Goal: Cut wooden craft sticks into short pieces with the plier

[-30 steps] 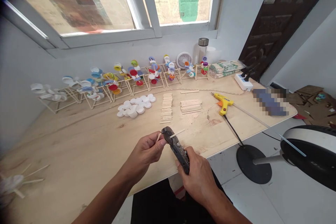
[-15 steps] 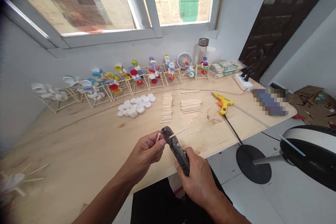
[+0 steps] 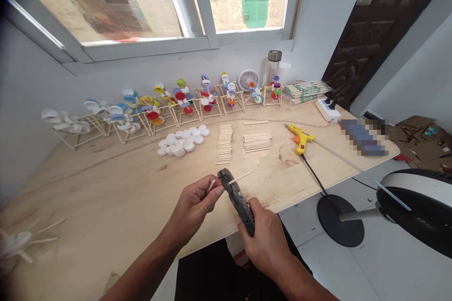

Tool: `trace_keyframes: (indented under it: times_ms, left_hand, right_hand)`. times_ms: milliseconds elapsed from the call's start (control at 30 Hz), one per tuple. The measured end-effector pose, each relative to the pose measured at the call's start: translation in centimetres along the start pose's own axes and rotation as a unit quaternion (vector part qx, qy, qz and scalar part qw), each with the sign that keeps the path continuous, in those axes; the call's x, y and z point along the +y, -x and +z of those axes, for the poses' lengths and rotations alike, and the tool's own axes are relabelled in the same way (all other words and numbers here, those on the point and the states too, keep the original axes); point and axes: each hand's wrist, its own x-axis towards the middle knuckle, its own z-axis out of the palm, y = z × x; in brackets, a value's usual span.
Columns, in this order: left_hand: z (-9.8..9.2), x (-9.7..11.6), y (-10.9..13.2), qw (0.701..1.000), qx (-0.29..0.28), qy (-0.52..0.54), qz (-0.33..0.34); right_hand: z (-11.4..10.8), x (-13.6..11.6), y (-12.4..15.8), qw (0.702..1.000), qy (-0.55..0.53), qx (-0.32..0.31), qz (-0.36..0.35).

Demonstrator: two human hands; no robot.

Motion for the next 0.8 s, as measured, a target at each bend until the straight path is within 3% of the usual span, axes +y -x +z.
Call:
trace_keyframes:
  times_ms: [800]
  left_hand:
    - [-0.9,-1.6,-1.2,0.999,0.031,-0.038,-0.017]
  right_hand:
    - [1.2,0.1,-2.3,0.999,0.04,-0.01,-0.006]
